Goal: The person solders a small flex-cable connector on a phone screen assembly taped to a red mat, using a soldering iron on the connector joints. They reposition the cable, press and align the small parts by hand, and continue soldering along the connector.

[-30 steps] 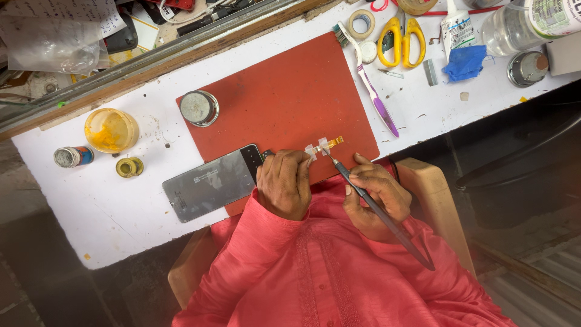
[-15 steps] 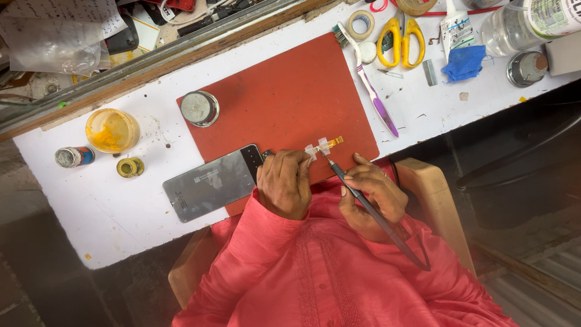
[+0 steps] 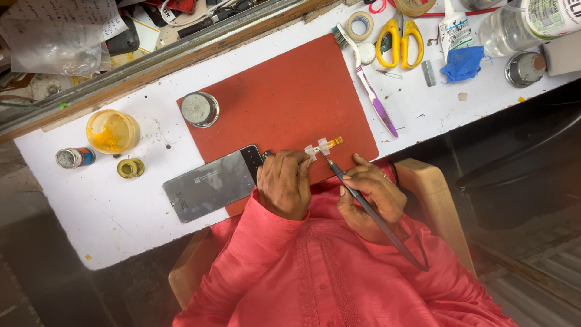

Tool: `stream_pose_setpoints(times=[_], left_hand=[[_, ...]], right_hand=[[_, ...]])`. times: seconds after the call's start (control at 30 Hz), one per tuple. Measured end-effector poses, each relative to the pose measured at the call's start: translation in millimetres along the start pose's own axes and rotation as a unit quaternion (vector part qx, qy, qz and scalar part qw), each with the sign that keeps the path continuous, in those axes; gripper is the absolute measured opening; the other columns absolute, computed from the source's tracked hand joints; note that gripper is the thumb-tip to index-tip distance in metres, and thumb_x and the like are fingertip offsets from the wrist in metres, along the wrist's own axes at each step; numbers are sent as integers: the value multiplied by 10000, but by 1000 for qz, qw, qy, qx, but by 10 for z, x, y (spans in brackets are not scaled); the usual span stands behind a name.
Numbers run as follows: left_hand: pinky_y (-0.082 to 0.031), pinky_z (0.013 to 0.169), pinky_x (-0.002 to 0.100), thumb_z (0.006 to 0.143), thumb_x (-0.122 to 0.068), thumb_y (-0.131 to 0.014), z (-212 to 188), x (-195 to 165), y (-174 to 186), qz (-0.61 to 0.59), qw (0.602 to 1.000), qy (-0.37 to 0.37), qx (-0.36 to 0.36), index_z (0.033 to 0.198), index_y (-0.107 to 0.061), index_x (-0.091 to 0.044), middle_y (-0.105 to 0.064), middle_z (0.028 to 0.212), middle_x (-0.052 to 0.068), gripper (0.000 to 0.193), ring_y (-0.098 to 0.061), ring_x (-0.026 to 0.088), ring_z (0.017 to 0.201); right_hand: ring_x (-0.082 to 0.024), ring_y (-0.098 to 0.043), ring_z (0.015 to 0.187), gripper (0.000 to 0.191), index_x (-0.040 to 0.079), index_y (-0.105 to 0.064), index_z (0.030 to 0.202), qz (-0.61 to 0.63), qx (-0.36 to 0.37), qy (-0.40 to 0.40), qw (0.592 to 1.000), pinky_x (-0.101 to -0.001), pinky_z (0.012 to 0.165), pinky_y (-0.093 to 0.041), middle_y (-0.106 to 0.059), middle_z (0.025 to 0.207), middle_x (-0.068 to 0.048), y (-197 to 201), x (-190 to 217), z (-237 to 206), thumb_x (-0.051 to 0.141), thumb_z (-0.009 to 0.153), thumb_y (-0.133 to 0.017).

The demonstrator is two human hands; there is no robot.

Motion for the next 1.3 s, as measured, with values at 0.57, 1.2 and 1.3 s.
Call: stream_pose_setpoints(times=[0.57,1.2,1.3], left_hand=[[-439,734,338,974,-78,-706,-6,3,-14,4,1000,-1,-7,996,-646,-88,-691,948,21,65,-615,197,826],[-444,743,347,974,-73,-699,-13,1,5,-4,1000,-9,-2,1021,-638,-87,-683,969,29,79,-616,206,840],[-431,720,349,968,-76,-706,-11,10,3,-1,1000,-4,5,1011,-642,-83,-686,961,31,77,-610,210,822]], right_hand=[[-248,-733,918,225,-20,-625,1025,18,2,-14,1000,-521,1066,-587,-682,924,-133,9,-3,-4,-118,833,-691],[-245,-739,893,236,-10,-645,1019,1,-13,-5,1000,-513,1051,-601,-688,900,-127,-7,5,-4,-117,813,-687],[-244,-738,892,239,-11,-645,1023,1,-12,-3,1000,-515,1053,-600,-687,899,-128,-8,8,0,-119,813,-688]])
Point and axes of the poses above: each hand's wrist, its own z-axis towards the middle knuckle, its own y-axis out of the back of the hand, x = y × z, the point moved 6 cm from there along z, towards the middle knuckle
